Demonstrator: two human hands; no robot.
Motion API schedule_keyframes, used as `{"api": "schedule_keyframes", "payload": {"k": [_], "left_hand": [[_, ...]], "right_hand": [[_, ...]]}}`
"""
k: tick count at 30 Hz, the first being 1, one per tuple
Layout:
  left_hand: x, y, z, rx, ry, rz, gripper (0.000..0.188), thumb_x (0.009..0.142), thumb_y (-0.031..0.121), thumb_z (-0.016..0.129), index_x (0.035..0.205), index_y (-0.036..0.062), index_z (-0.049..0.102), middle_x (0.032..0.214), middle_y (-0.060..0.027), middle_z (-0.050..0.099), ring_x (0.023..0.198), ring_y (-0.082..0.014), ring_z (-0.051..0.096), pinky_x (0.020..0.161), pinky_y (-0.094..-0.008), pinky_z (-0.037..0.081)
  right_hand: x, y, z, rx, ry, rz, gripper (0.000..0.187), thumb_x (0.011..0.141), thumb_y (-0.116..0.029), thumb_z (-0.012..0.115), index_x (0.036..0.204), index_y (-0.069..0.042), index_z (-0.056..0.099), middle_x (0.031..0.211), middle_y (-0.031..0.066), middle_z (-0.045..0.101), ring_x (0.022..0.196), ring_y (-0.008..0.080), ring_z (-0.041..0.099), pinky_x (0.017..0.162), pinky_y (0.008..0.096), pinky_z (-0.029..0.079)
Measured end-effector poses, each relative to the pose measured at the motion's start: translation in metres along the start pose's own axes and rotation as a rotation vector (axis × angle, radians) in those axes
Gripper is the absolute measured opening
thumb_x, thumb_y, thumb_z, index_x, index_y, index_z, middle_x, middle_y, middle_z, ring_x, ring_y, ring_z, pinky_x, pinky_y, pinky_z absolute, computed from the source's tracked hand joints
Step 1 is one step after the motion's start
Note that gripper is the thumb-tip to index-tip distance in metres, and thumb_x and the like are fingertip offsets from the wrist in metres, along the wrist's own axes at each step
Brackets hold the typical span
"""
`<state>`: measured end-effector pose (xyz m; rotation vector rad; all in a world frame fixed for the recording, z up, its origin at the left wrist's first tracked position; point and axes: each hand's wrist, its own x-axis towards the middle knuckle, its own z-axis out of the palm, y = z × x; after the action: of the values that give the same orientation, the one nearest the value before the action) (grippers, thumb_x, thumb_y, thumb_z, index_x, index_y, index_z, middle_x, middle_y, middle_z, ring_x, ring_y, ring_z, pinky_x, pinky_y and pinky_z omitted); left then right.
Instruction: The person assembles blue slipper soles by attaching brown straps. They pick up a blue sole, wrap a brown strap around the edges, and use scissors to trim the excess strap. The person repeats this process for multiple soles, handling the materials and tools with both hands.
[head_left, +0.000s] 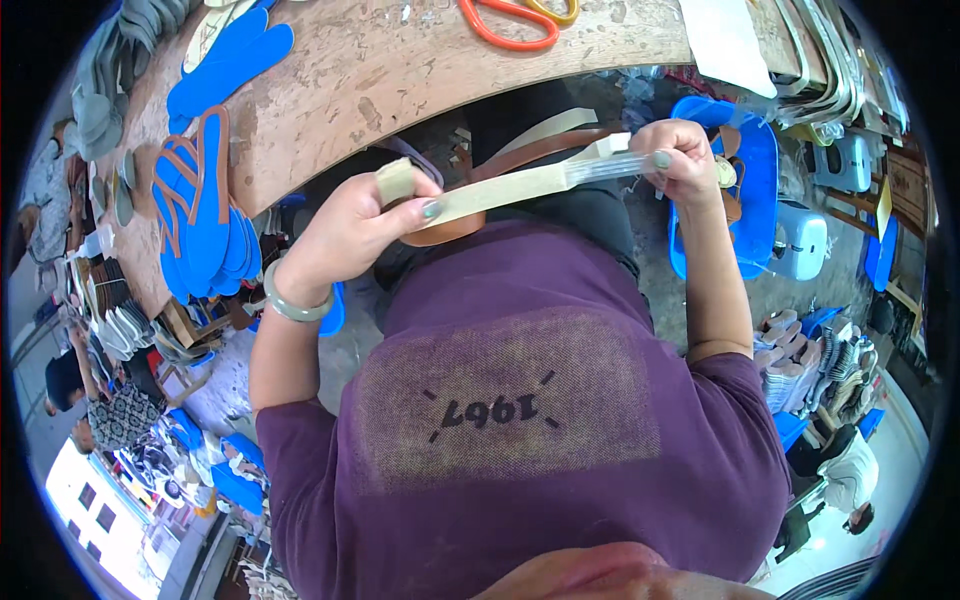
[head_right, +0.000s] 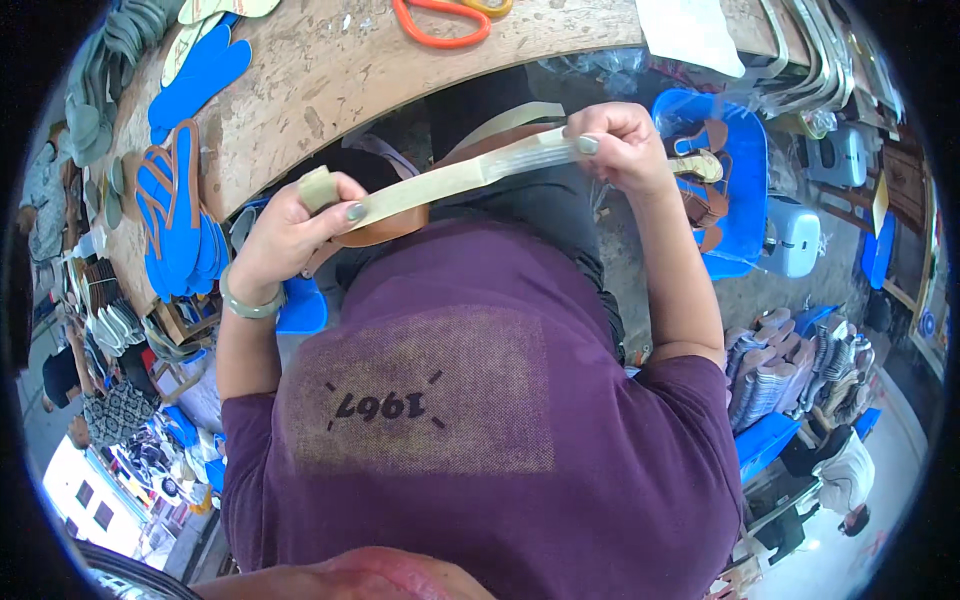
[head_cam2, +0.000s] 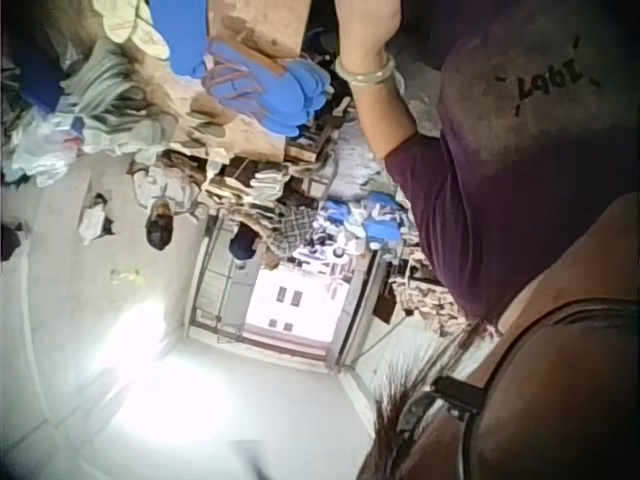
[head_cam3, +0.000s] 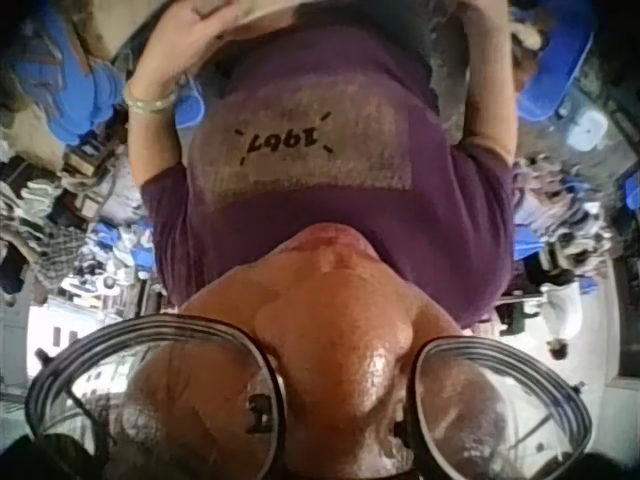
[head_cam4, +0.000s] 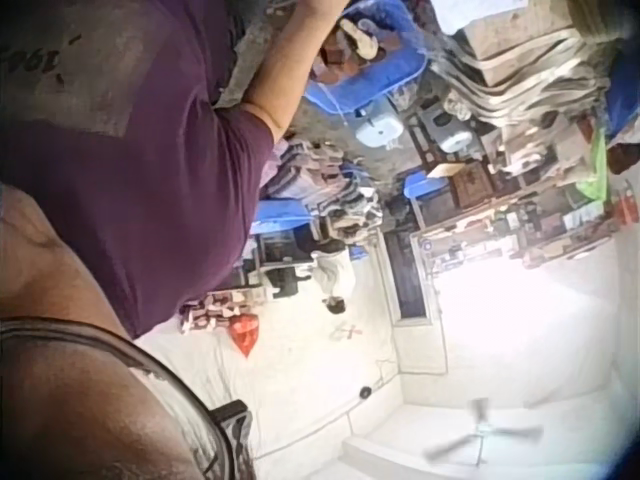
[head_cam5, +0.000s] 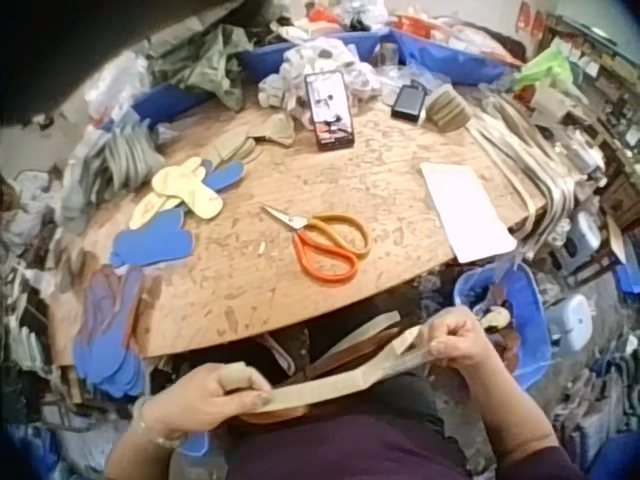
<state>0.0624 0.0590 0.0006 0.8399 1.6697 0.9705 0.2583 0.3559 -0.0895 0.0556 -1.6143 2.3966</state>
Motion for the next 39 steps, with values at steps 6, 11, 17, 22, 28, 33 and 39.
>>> {"api": "schedule_keyframes", "payload": {"k": [6, 11, 17, 22, 28, 33, 39], "left_hand": [[-0.017, -0.004, -0.018, -0.013, -0.001, -0.120, 0.019, 0.090, 0.024, 0.060, 0.088, 0.0049, 0.059, 0.075, 0.0058, 0.052, 0.070, -0.0039, 0.045, 0.061, -0.0205, 0.037], [-0.025, -0.017, -0.031, -0.052, 0.012, -0.153, 0.016, 0.090, 0.022, 0.060, 0.089, 0.0062, 0.058, 0.075, 0.0070, 0.049, 0.068, -0.0037, 0.041, 0.060, -0.0196, 0.034], [-0.027, -0.022, -0.040, 0.026, 0.013, -0.258, 0.019, 0.089, 0.026, 0.060, 0.089, 0.0074, 0.058, 0.076, 0.0076, 0.049, 0.068, -0.0037, 0.041, 0.060, -0.0206, 0.034], [-0.033, -0.043, -0.048, 0.156, 0.037, -0.270, 0.015, 0.087, 0.020, 0.058, 0.091, 0.0054, 0.060, 0.075, 0.0056, 0.050, 0.069, -0.0060, 0.044, 0.062, -0.0237, 0.038], [-0.017, -0.061, -0.040, 0.410, 0.075, -0.306, 0.018, 0.084, 0.016, 0.056, 0.091, 0.0009, 0.061, 0.071, -0.0019, 0.053, 0.067, -0.0104, 0.049, 0.064, -0.0274, 0.042], [-0.002, -0.073, -0.031, 0.566, 0.090, -0.317, 0.021, 0.084, 0.017, 0.056, 0.093, -0.0006, 0.063, 0.071, -0.0103, 0.058, 0.068, -0.0162, 0.055, 0.067, -0.0309, 0.045], [-0.003, -0.076, -0.032, 0.584, 0.073, -0.377, 0.026, 0.084, 0.019, 0.057, 0.101, 0.0006, 0.065, 0.089, -0.0193, 0.064, 0.084, -0.0305, 0.063, 0.077, -0.0367, 0.048]], "right_hand": [[-0.023, -0.005, -0.038, 0.029, 0.126, 0.059, 0.031, 0.080, -0.017, 0.061, 0.055, -0.009, 0.044, 0.051, 0.0009, 0.044, 0.046, 0.0098, 0.037, 0.043, 0.0247, 0.027], [-0.037, -0.003, -0.071, 0.093, 0.230, 0.047, 0.031, 0.081, -0.017, 0.060, 0.056, -0.010, 0.043, 0.050, -0.0006, 0.040, 0.045, 0.0089, 0.035, 0.042, 0.0231, 0.025], [-0.062, 0.009, -0.122, 0.209, 0.424, 0.041, 0.029, 0.082, -0.015, 0.057, 0.058, -0.011, 0.040, 0.051, 0.0001, 0.038, 0.043, 0.0083, 0.032, 0.040, 0.0226, 0.025], [-0.085, 0.018, -0.167, 0.319, 0.543, -0.008, 0.027, 0.082, -0.013, 0.055, 0.061, -0.012, 0.039, 0.054, 0.0009, 0.039, 0.042, 0.0094, 0.033, 0.043, 0.0232, 0.028], [-0.101, 0.050, -0.181, -0.048, 0.719, 0.430, 0.018, 0.084, -0.017, 0.056, 0.070, -0.011, 0.046, 0.057, -0.0038, 0.036, 0.045, 0.0064, 0.030, 0.042, 0.0220, 0.025], [-0.079, 0.055, -0.162, -1.133, 0.304, 1.009, 0.020, 0.080, -0.023, 0.066, 0.080, -0.003, 0.063, 0.069, 0.0071, 0.060, 0.063, 0.0165, 0.059, 0.057, 0.0284, 0.046], [-0.006, 0.043, -0.016, -1.035, 0.125, 0.175, 0.016, 0.078, -0.016, 0.067, 0.087, -0.002, 0.067, 0.087, 0.0114, 0.063, 0.085, 0.0277, 0.062, 0.076, 0.0336, 0.051]]}}
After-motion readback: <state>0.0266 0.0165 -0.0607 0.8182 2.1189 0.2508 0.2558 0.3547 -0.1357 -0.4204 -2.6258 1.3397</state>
